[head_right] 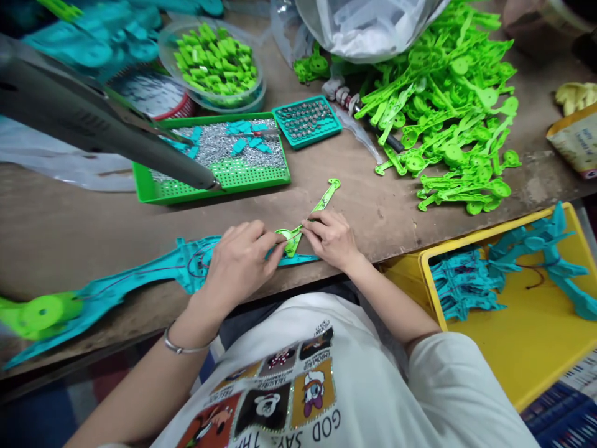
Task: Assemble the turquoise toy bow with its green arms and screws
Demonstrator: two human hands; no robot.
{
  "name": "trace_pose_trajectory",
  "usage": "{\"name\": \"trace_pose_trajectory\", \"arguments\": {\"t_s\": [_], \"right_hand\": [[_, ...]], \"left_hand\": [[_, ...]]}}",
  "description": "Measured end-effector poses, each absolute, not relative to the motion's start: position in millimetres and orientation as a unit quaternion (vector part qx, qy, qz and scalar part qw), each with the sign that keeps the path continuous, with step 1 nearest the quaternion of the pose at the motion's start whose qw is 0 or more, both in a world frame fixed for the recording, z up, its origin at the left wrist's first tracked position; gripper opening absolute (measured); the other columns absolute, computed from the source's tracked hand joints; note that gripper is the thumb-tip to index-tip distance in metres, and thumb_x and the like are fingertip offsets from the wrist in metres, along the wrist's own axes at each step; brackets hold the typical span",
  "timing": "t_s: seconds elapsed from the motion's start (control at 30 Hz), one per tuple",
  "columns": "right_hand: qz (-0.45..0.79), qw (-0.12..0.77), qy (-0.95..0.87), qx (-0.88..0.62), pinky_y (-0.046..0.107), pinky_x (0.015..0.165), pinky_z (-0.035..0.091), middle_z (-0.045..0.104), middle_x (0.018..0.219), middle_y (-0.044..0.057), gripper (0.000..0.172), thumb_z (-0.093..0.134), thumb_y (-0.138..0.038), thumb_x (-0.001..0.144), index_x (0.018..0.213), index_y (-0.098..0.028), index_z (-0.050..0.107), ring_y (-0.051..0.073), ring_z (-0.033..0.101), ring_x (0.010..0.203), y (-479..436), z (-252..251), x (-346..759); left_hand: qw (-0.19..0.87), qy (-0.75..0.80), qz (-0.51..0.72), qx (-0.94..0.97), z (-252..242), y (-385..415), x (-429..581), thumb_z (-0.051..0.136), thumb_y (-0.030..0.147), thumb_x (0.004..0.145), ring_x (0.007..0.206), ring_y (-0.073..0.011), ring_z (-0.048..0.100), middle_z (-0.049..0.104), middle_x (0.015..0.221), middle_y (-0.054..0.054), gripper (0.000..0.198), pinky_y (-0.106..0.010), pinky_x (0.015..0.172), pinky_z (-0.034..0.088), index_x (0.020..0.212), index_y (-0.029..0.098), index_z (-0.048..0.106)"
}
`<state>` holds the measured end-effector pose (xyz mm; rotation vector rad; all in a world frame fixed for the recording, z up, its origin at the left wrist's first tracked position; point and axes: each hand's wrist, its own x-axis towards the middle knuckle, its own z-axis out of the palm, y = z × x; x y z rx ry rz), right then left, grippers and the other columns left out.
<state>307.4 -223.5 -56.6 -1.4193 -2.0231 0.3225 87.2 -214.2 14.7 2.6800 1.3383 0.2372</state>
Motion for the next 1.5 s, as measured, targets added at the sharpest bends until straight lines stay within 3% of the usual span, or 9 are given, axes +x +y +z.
{"name": "trace_pose_trajectory", "arguments": {"t_s": [0.33, 0.57, 0.67, 0.8, 1.23, 1.5], "right_hand": [[0.132, 0.307, -0.770, -0.543, 0.037, 0.088, 0.048, 0.075, 0.104, 0.006, 0.018, 0.064, -0.034, 0.100, 0.101, -0.024, 0.078, 0.020, 0.067, 0.098, -220.2, -55.5, 308.0], [0.129, 0.294, -0.778, -0.540, 0.039, 0.086, 0.046, 0.072, 0.104, 0.008, 0.018, 0.064, -0.035, 0.099, 0.099, -0.022, 0.076, 0.022, 0.062, 0.099, -217.5, -42.9, 306.4], [0.125, 0.279, -0.803, -0.512, 0.041, 0.090, 0.043, 0.073, 0.107, 0.006, 0.017, 0.061, -0.026, 0.100, 0.105, -0.025, 0.077, 0.024, 0.058, 0.103, -212.7, -38.0, 304.1], [0.158, 0.233, -0.854, -0.437, 0.042, 0.088, 0.042, 0.072, 0.102, 0.005, 0.031, 0.053, -0.014, 0.100, 0.111, -0.029, 0.078, 0.022, 0.054, 0.096, -205.2, -35.3, 299.3], [0.147, 0.086, -0.901, -0.400, 0.040, 0.078, 0.037, 0.065, 0.094, 0.008, 0.028, 0.051, -0.009, 0.097, 0.094, -0.020, 0.076, 0.023, 0.045, 0.086, -190.6, -10.7, 284.3], [0.140, 0.095, -0.910, -0.379, 0.039, 0.077, 0.036, 0.063, 0.097, 0.007, 0.036, 0.054, -0.008, 0.095, 0.118, -0.027, 0.076, 0.023, 0.045, 0.085, -189.5, -12.9, 291.8]], "left_hand": [[0.129, 0.559, 0.027, 0.818, 9.3, -196.3, 92.6, 0.053, 0.030, 0.096, 0.083, -0.0256, 0.068, 0.070, 0.091, -0.008, 0.022, -0.037, 0.066, 0.039, 0.091, 0.020, 0.071], [0.165, 0.553, 0.026, 0.816, 3.9, -201.4, 84.4, 0.051, 0.026, 0.096, 0.087, -0.0257, 0.069, 0.072, 0.094, -0.008, 0.019, -0.036, 0.069, 0.042, 0.091, 0.021, 0.069], [0.172, 0.552, 0.028, 0.815, 3.3, -202.1, 83.1, 0.051, 0.026, 0.097, 0.086, -0.0253, 0.069, 0.072, 0.093, -0.008, 0.020, -0.036, 0.070, 0.043, 0.091, 0.020, 0.070], [0.184, 0.555, 0.033, 0.811, 3.7, -200.9, 83.6, 0.051, 0.025, 0.097, 0.086, -0.0248, 0.068, 0.072, 0.094, -0.008, 0.021, -0.035, 0.071, 0.043, 0.092, 0.020, 0.070], [0.219, 0.525, 0.132, 0.812, 7.1, -217.6, 40.9, 0.047, 0.027, 0.101, 0.083, -0.0191, 0.064, 0.065, 0.092, -0.006, 0.025, -0.031, 0.079, 0.049, 0.099, 0.019, 0.071], [0.150, 0.596, 0.046, 0.788, 9.4, -213.0, 55.3, 0.050, 0.027, 0.096, 0.079, -0.0214, 0.065, 0.067, 0.092, -0.007, 0.023, -0.034, 0.066, 0.042, 0.090, 0.021, 0.071]]}}
